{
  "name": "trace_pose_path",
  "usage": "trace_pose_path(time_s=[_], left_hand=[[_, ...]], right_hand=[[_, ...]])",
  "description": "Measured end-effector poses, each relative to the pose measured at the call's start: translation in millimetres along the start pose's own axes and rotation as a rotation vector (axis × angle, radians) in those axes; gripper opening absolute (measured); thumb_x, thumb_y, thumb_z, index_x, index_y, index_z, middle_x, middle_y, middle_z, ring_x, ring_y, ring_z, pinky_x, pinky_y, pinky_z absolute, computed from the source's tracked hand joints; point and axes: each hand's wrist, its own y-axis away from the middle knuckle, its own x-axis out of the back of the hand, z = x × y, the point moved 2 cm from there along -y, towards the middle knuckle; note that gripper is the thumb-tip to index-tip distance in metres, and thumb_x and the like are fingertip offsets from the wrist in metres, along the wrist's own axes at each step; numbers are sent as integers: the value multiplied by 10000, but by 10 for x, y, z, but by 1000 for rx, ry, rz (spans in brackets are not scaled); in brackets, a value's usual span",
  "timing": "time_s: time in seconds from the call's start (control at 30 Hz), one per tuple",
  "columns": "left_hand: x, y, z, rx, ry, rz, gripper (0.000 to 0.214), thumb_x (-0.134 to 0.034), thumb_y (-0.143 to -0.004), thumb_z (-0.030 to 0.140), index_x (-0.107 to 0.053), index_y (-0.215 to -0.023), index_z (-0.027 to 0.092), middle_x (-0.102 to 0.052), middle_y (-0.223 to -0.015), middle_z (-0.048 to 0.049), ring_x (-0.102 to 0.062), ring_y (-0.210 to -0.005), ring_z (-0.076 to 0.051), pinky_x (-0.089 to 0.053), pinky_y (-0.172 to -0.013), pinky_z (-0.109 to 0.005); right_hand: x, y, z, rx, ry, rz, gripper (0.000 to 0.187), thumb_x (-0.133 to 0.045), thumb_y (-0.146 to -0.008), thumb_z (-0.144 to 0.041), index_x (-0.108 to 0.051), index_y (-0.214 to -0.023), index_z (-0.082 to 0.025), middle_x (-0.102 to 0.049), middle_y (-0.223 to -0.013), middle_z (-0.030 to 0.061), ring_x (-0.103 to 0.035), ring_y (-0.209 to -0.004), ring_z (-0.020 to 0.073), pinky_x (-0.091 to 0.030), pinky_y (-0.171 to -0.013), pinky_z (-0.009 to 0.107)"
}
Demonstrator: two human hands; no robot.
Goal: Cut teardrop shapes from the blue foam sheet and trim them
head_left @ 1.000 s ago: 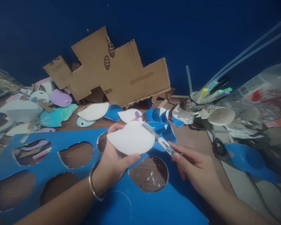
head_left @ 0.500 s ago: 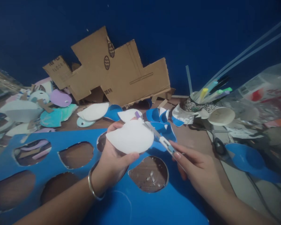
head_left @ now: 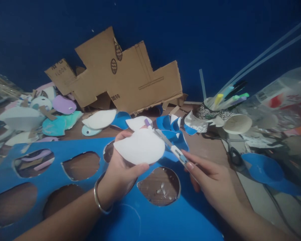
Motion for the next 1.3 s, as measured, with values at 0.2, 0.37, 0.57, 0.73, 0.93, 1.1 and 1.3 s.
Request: trace_pose_path(time_s=[0.2, 0.37, 0.57, 0.73, 0.93, 1.1, 1.3], left_hand=[[-5, 5, -2, 12, 3, -3, 614, -692, -652, -10, -395, -1080, 313, -452, -1351, -55, -532, -1141, -277, -580, -787, -353], [-2, 9, 2, 6, -21, 2, 614, -696, -649, -9, -396, -1084, 304, -461, -1342, -50, -538, -1125, -236, -556, -802, -290], [6, -4, -2, -3, -28, -4, 624, -709, -637, 11, -390, -1082, 311, -486, -1299, -44, -550, -1085, -224, -557, -762, -279], [-1, -6, 4, -1, -35, 15, 628, -718, -625, 23, -385, -1076, 306, -503, -1269, -48, -561, -1060, -233, -564, -738, -286], [-14, -10, 15, 6, -13, 30, 614, -717, -625, 19, -390, -1061, 302, -491, -1294, -41, -560, -1074, -234, -565, -751, -286], [-8, -12, 15, 8, -20, 39, 628, -716, -622, 7, -391, -1072, 302, -490, -1305, -43, -564, -1075, -234, -567, -756, -284], [-3, 1, 19, -2, -35, 44, 617, -708, -627, 1, -398, -1069, 300, -456, -1352, -41, -540, -1123, -243, -554, -794, -293]], right_hand=[[-6, 2, -11, -12, 2, 8, 307, -611, -810, -383, -667, -1104, -313, -544, -545, -44, -468, -369, 58, -388, -376, 190], [-16, -17, -28, 13, 6, -6, 280, -618, -807, -361, -680, -1077, -323, -554, -573, -41, -470, -366, 51, -390, -374, 185], [-14, -12, -19, 29, 14, -7, 282, -615, -808, -360, -676, -1082, -327, -549, -579, -41, -474, -365, 55, -399, -372, 192], [-21, -7, -48, 28, 38, -2, 284, -609, -806, -362, -688, -1071, -298, -543, -559, -38, -469, -357, 62, -401, -366, 200], [-4, 3, -65, 20, 45, 3, 287, -613, -799, -369, -694, -1063, -289, -580, -593, -21, -462, -355, 60, -403, -369, 205], [-7, -5, -46, -14, -1, -5, 284, -626, -791, -368, -690, -1062, -314, -557, -565, -32, -451, -351, 53, -379, -359, 192], [-15, -8, -42, -27, -16, -13, 292, -627, -790, -375, -691, -1065, -303, -552, -561, -30, -445, -347, 54, -366, -353, 194]])
